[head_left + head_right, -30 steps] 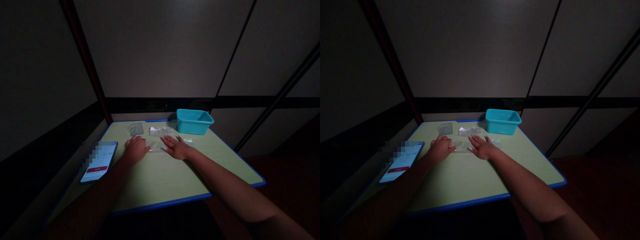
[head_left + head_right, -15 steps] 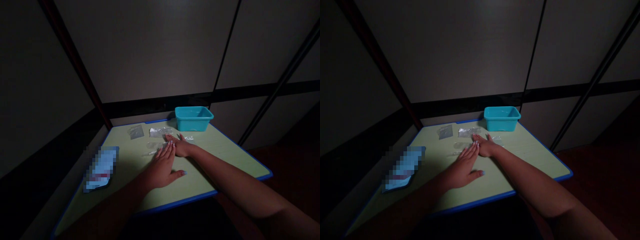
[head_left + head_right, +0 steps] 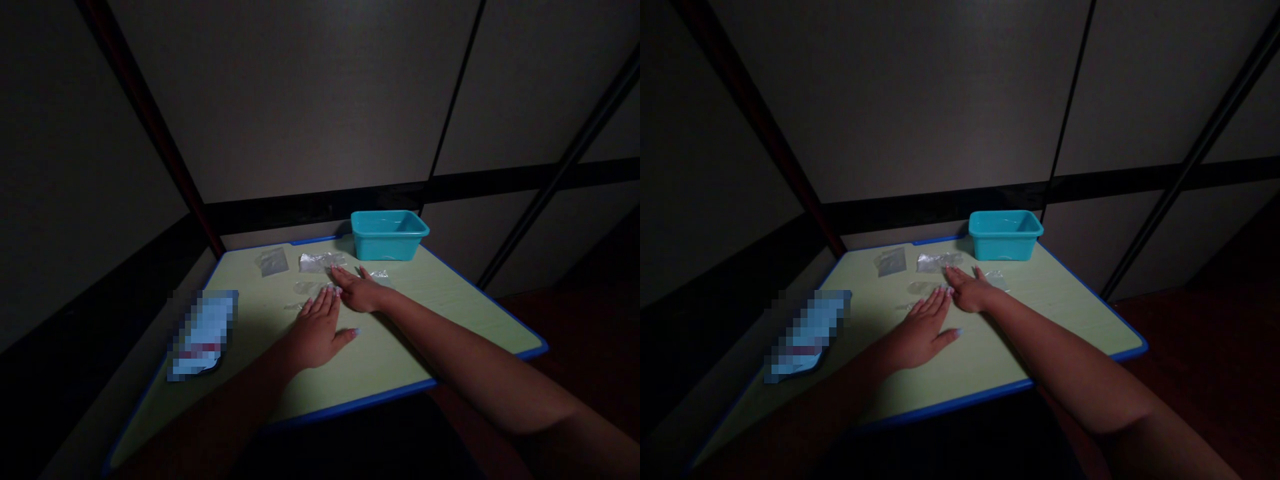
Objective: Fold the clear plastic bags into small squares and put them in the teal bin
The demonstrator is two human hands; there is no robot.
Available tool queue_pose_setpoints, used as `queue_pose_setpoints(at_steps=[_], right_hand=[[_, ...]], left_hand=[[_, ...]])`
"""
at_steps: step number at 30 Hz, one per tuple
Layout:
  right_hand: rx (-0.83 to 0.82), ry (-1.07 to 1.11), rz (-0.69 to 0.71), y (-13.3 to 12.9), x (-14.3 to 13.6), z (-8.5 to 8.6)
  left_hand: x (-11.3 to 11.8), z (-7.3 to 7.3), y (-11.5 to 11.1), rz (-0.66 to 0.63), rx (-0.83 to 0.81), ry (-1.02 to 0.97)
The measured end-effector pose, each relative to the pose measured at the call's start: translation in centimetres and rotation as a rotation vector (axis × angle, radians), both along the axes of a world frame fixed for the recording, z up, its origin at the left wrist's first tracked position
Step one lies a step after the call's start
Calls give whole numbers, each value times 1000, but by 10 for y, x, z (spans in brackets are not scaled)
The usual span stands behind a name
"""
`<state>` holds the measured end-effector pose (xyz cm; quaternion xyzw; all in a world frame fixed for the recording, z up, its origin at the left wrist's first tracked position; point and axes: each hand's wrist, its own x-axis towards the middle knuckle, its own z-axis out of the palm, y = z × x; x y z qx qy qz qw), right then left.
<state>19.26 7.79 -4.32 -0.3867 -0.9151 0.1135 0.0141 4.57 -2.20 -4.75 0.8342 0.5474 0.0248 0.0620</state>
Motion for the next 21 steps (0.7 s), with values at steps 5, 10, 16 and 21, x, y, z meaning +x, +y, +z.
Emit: queue_pose_setpoints(at_steps=[5,10,16,21], right_hand=[[-8,23,-10,0,0,0],[-17,15,-6,0,0,0],[-35,28,1,1,1,-1],[-35,19,2,0,1,0]], left_hand=[[-17,0,6,109,-43,23],[-26,-1,9,300,-16,99],[-30,1,8,469,26,199],[-33,10,9,539,113,249]])
